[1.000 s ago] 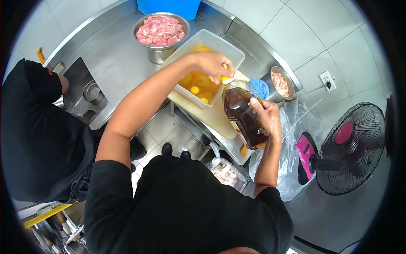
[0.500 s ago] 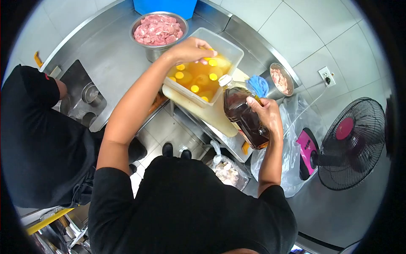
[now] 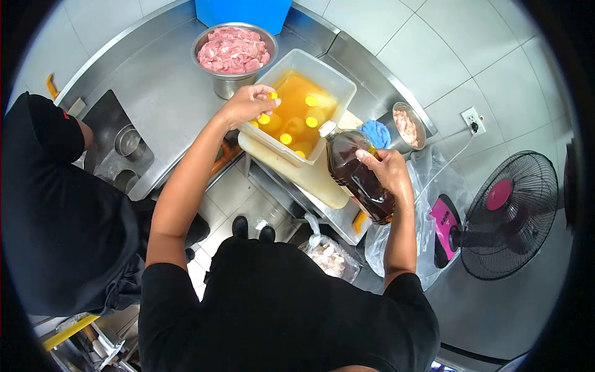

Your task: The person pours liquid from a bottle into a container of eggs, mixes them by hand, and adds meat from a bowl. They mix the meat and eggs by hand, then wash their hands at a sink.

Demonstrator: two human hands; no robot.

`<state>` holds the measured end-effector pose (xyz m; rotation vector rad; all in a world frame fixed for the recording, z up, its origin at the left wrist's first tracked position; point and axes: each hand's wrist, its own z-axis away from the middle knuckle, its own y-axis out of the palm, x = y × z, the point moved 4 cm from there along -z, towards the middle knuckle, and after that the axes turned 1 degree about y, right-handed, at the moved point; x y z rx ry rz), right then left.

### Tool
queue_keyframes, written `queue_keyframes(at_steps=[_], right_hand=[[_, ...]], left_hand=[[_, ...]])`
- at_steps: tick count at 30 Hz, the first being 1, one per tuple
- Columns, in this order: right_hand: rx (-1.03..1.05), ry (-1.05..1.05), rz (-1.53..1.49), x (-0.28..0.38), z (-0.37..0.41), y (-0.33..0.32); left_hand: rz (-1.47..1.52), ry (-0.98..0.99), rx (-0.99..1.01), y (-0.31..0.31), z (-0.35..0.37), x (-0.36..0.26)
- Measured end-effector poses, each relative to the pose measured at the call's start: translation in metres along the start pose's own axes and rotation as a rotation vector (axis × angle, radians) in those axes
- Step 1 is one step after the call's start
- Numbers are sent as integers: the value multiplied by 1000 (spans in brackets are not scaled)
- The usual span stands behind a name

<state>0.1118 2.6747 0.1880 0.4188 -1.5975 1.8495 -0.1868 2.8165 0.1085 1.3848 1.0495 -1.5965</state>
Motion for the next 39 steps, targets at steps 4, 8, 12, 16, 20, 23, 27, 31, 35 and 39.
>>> queue_keyframes(at_steps=[4, 8, 12, 16, 20, 23, 27, 31, 35, 39], right_hand=[[15, 4, 48, 10, 1, -3], [17, -4, 130, 4, -8, -3], [-4, -33, 82, 9, -6, -3], [-14, -20, 183, 15, -7, -8], [9, 21, 152, 7, -9, -8], [3, 4, 170, 7, -8, -9], [-26, -31, 130, 0, -7, -6], [-51, -48, 98, 1, -4, -9], [-62, -37, 67, -2, -2, -9], [-48, -9, -24, -14, -9, -7]], left_hand=[[19, 46, 44, 1, 0, 7], [23, 23, 66, 5, 3, 8], [4, 14, 70, 7, 5, 9], [16, 27, 84, 10, 3, 14], [7, 45, 85, 12, 3, 13], [-13, 46, 98, 13, 1, 14], [-56, 38, 90, 21, 4, 6], [-69, 35, 108, 34, 4, -3], [-77, 28, 133, 45, 4, -12], [-61, 41, 160, 57, -5, -10]])
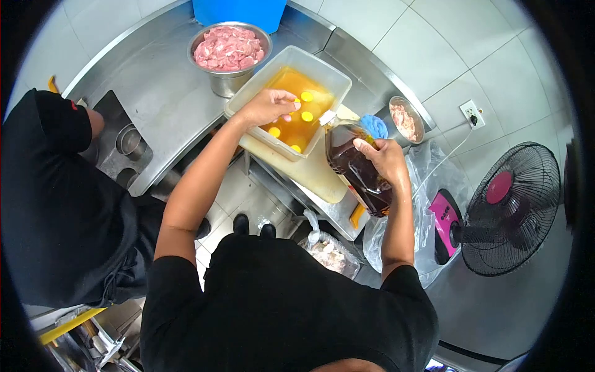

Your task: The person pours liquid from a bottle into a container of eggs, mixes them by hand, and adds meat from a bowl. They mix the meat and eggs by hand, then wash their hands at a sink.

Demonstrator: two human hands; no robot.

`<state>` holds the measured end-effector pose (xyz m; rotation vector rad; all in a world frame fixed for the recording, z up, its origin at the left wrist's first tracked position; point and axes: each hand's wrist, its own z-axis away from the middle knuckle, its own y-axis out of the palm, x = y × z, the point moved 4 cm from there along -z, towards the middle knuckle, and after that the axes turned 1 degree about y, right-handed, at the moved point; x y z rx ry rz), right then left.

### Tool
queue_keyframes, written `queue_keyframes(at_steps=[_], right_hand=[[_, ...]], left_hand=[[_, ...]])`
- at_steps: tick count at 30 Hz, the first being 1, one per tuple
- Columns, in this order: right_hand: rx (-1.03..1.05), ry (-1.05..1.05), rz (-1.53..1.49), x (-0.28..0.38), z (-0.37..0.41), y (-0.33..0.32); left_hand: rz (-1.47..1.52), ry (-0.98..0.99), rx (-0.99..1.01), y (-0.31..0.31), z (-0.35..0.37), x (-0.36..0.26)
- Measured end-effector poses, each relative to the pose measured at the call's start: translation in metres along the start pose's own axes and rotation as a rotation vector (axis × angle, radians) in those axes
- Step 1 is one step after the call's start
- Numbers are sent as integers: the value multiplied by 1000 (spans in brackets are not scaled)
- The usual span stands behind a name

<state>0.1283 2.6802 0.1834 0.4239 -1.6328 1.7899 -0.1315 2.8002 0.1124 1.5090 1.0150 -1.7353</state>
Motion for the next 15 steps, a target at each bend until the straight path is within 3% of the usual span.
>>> queue_keyframes(at_steps=[8, 15], right_hand=[[-98, -95, -195, -12, 1, -3], [-68, -83, -233, -17, 7, -2]], left_hand=[[182, 77, 138, 26, -27, -49], [-79, 35, -14, 8, -16, -55]])
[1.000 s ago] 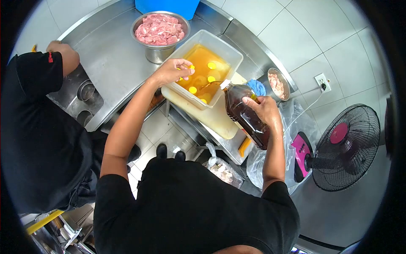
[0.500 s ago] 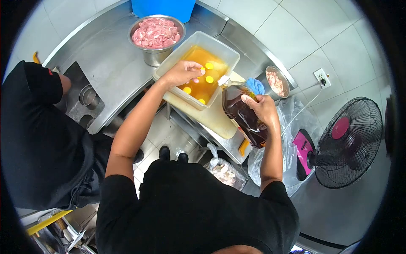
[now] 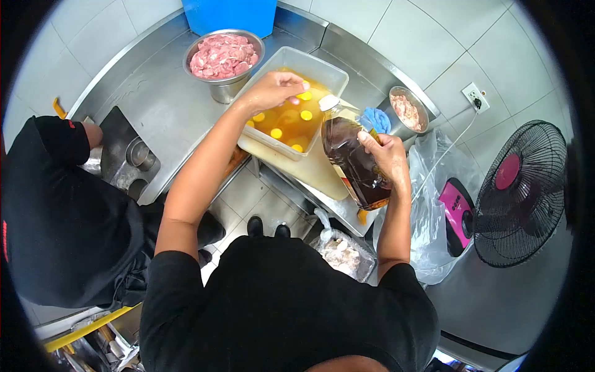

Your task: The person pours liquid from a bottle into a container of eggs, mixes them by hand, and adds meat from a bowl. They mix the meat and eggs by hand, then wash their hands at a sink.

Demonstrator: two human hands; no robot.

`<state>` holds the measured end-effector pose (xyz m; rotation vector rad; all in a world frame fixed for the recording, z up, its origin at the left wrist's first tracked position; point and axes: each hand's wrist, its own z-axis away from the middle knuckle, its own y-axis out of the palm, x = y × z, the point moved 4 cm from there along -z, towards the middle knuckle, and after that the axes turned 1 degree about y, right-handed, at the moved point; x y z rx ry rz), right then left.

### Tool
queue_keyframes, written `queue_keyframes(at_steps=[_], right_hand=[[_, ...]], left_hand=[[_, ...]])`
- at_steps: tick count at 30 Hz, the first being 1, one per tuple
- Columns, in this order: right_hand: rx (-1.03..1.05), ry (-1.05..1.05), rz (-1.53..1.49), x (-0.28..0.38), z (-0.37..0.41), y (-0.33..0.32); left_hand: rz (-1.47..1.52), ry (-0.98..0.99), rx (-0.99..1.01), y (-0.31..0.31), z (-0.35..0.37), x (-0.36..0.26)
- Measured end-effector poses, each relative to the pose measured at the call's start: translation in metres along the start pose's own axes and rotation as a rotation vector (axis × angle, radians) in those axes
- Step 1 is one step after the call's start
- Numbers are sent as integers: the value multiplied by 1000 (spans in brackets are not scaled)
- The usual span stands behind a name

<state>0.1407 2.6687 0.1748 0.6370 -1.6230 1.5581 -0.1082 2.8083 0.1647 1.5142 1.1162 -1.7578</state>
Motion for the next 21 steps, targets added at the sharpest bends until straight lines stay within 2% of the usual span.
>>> queue_keyframes(at_steps=[3, 8, 14, 17, 21], right_hand=[[-12, -28, 48, -3, -5, 2], [54, 66, 233, 8, -9, 4], [11, 56, 370, 18, -12, 7], [26, 107, 386, 19, -13, 8], [0, 53, 334, 20, -16, 10]], left_hand=[[2, -41, -12, -12, 10, 16], [0, -79, -80, -28, 16, 52], [46, -97, -97, -30, 25, 66], [49, -77, -91, -31, 22, 71], [52, -82, -64, -26, 19, 69]])
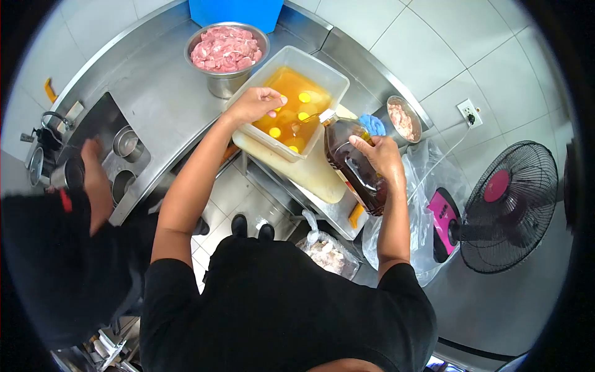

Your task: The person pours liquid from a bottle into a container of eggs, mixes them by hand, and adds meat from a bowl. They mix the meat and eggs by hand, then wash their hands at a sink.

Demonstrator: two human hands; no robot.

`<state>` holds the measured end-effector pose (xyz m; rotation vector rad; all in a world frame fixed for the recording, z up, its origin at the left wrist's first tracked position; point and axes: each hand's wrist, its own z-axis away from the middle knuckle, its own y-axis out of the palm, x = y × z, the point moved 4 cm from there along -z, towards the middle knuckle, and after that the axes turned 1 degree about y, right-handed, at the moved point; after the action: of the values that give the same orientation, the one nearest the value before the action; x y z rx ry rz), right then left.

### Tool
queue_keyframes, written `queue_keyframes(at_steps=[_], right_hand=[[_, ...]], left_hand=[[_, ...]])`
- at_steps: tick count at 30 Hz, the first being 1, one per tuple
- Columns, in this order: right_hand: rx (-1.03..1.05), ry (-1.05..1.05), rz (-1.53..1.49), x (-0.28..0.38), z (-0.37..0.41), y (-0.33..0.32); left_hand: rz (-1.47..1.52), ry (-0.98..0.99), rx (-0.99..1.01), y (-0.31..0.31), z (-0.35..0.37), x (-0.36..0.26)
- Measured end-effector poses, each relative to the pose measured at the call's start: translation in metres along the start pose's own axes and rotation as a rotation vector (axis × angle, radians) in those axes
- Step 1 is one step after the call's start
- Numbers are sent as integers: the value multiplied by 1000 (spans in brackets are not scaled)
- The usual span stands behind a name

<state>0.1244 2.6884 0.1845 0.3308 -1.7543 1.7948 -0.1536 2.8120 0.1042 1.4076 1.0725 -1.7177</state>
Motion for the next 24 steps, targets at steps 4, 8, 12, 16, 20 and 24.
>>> queue_keyframes(at_steps=[4, 8, 12, 16, 20, 24], right_hand=[[-7, -28, -76, -1, 0, 2], [-23, -62, -261, -11, 3, 0], [-88, -99, -395, -32, 2, 1], [-128, -78, -466, -34, 12, -2], [-172, -62, -572, -32, 22, -3], [-214, -108, -599, -39, 23, 1]], left_hand=[[21, -16, 21, 14, 0, -11], [140, 3, 77, 33, -11, -30], [177, 47, 118, 55, -19, -66], [87, 151, 176, 75, -29, -95], [-334, 389, 110, 85, -43, -122], [-871, 363, 14, 96, -42, -155]])
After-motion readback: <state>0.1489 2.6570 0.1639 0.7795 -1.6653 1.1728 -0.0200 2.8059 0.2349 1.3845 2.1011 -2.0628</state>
